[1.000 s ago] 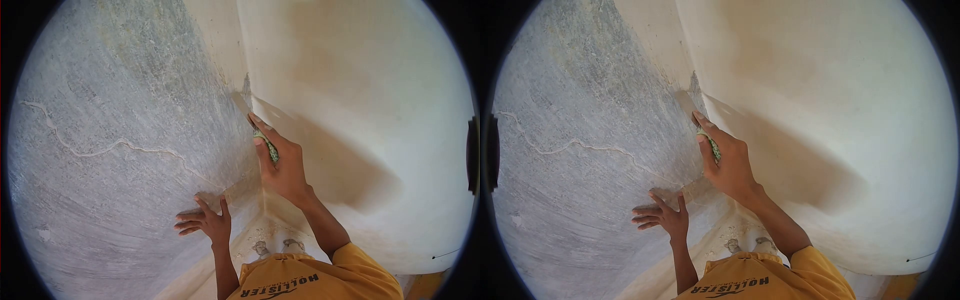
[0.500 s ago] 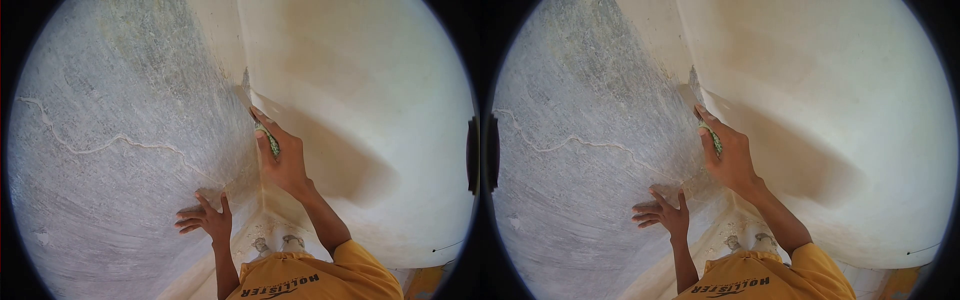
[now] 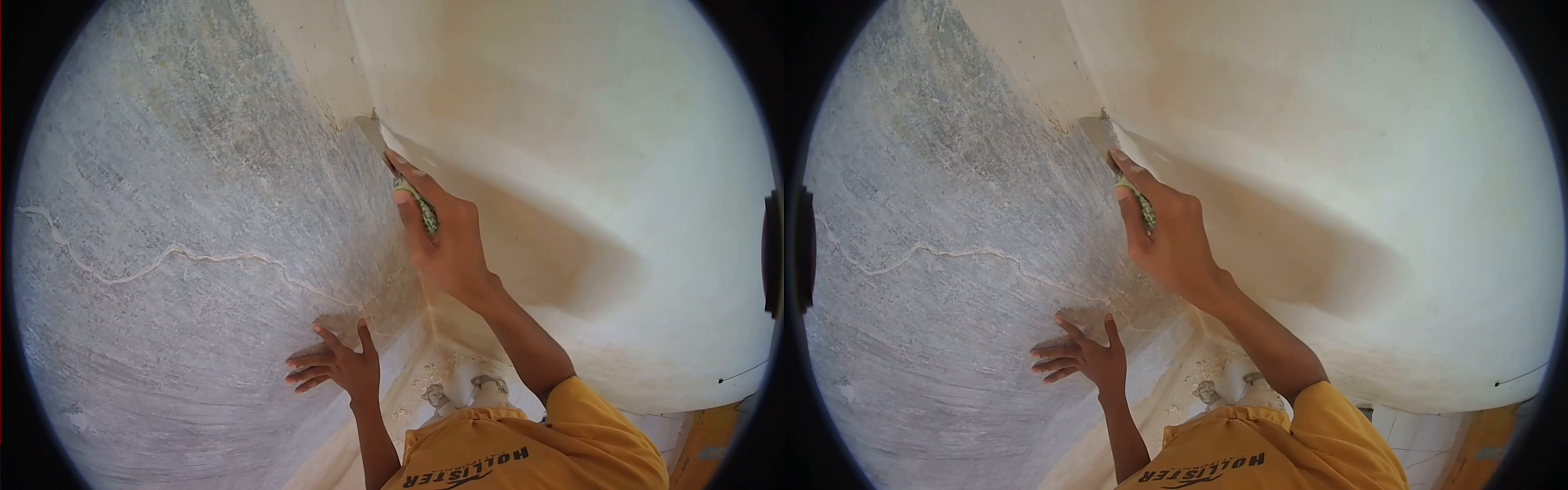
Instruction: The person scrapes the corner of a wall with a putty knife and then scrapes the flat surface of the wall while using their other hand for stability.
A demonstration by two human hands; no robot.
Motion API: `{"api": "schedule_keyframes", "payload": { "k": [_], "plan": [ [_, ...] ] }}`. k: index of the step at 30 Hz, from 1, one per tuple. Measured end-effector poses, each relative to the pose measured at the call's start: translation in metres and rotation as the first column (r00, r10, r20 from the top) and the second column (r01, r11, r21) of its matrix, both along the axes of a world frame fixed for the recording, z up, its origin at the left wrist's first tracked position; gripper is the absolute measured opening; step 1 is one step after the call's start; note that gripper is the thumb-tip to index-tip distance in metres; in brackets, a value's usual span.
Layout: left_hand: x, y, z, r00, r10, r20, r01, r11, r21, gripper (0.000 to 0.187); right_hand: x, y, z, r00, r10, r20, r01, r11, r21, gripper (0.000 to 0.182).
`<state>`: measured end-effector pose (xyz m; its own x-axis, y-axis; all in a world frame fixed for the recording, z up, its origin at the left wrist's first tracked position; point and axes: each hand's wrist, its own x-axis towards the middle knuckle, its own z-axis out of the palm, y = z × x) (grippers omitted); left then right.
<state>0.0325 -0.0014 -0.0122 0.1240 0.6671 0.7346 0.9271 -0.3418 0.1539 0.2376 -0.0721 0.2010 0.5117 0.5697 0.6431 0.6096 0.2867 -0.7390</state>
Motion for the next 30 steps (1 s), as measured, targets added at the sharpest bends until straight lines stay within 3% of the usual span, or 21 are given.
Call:
{"api": "schedule_keyframes", "payload": {
  "k": [5,7,9,14,18,20,23,30],
  "plan": [
    [0.0,0.002,0.0,0.999,-0.027,0.029,0.027,1.0,-0.002,0.106,-0.001,0.004,-0.027,0.985,-0.047,0.169,0.025,0.991,0.128,0.04],
    [0.001,0.003,0.0,1.0,0.011,0.0,-0.011,1.0,0.01,0.107,0.002,0.002,-0.003,1.0,0.007,0.021,-0.008,1.0,0.026,0.041],
    [0.0,-0.001,-0.003,0.999,0.029,-0.017,-0.029,1.0,0.001,0.108,0.002,-0.001,-0.001,1.0,0.026,-0.017,-0.026,1.0,-0.003,0.041],
    [-0.001,0.002,-0.002,0.999,0.028,-0.029,-0.028,1.0,0.007,0.108,0.004,0.004,-0.016,0.997,0.012,0.077,-0.019,0.996,0.092,0.042],
    [0.0,0.0,-0.004,0.998,0.034,-0.045,-0.032,0.999,0.028,0.109,0.01,-0.005,-0.018,0.997,0.058,0.05,-0.058,0.998,0.005,0.042],
    [-0.001,0.003,-0.002,0.999,0.028,-0.046,-0.026,0.999,0.039,0.109,0.004,-0.001,-0.032,0.994,0.045,0.099,-0.049,0.998,0.04,0.044],
    [-0.001,0.005,-0.003,0.997,0.043,-0.058,-0.039,0.997,0.061,0.108,0.012,0.017,-0.021,0.987,-0.024,0.158,-0.014,0.972,0.233,0.046],
    [0.001,0.005,-0.001,0.995,0.065,-0.07,-0.061,0.996,0.059,0.108,0.011,0.0,-0.022,0.99,0.065,0.124,-0.068,0.997,0.021,0.046]
  ]
}}
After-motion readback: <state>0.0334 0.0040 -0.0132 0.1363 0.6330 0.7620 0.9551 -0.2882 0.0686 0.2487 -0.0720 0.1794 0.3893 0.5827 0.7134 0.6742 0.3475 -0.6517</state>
